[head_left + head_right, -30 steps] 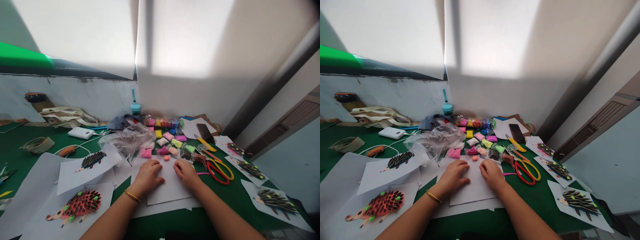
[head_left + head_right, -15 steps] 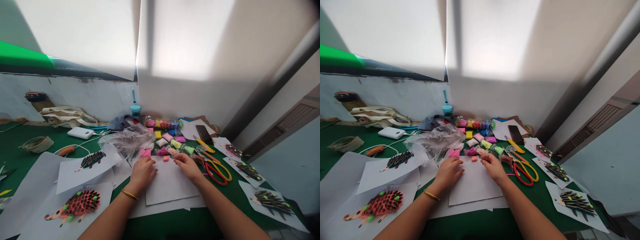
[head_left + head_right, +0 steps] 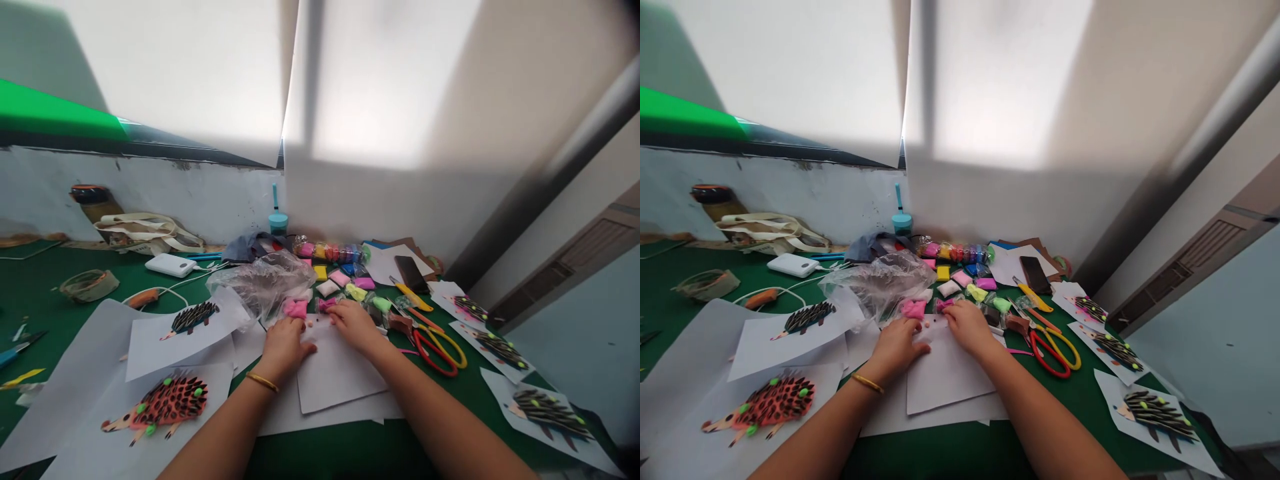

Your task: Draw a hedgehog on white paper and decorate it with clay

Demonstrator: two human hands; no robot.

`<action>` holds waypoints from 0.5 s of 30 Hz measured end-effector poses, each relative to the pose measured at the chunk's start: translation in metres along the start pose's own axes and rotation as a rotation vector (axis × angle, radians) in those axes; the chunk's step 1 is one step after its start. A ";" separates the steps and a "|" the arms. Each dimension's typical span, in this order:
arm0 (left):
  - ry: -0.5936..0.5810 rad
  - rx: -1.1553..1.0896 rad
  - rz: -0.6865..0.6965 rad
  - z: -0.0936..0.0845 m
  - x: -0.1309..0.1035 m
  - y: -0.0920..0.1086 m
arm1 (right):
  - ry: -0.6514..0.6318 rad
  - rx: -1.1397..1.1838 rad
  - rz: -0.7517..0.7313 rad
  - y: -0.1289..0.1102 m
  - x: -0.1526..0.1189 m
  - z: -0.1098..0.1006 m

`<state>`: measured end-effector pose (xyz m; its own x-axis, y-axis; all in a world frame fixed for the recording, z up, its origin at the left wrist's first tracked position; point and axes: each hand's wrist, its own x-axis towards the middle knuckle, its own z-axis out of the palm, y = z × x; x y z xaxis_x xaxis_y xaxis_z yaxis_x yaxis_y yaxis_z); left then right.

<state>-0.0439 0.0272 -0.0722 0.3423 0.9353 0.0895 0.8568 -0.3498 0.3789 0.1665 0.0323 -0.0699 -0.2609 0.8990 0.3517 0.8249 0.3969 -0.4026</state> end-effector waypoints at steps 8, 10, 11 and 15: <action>0.018 -0.282 0.165 -0.006 0.008 -0.005 | 0.251 0.098 0.226 0.028 -0.068 -0.029; 0.071 -0.437 0.189 -0.008 0.008 -0.005 | 0.291 0.201 0.326 0.029 -0.080 -0.028; 0.094 -0.526 0.177 -0.009 0.008 -0.005 | 0.310 0.286 0.374 0.029 -0.083 -0.028; 0.126 -0.837 0.049 -0.009 0.007 -0.005 | 0.318 0.697 0.477 0.022 -0.085 -0.029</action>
<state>-0.0490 0.0362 -0.0650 0.2834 0.9363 0.2073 0.2567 -0.2823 0.9243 0.2210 -0.0406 -0.0840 0.2676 0.9444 0.1912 0.2922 0.1095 -0.9501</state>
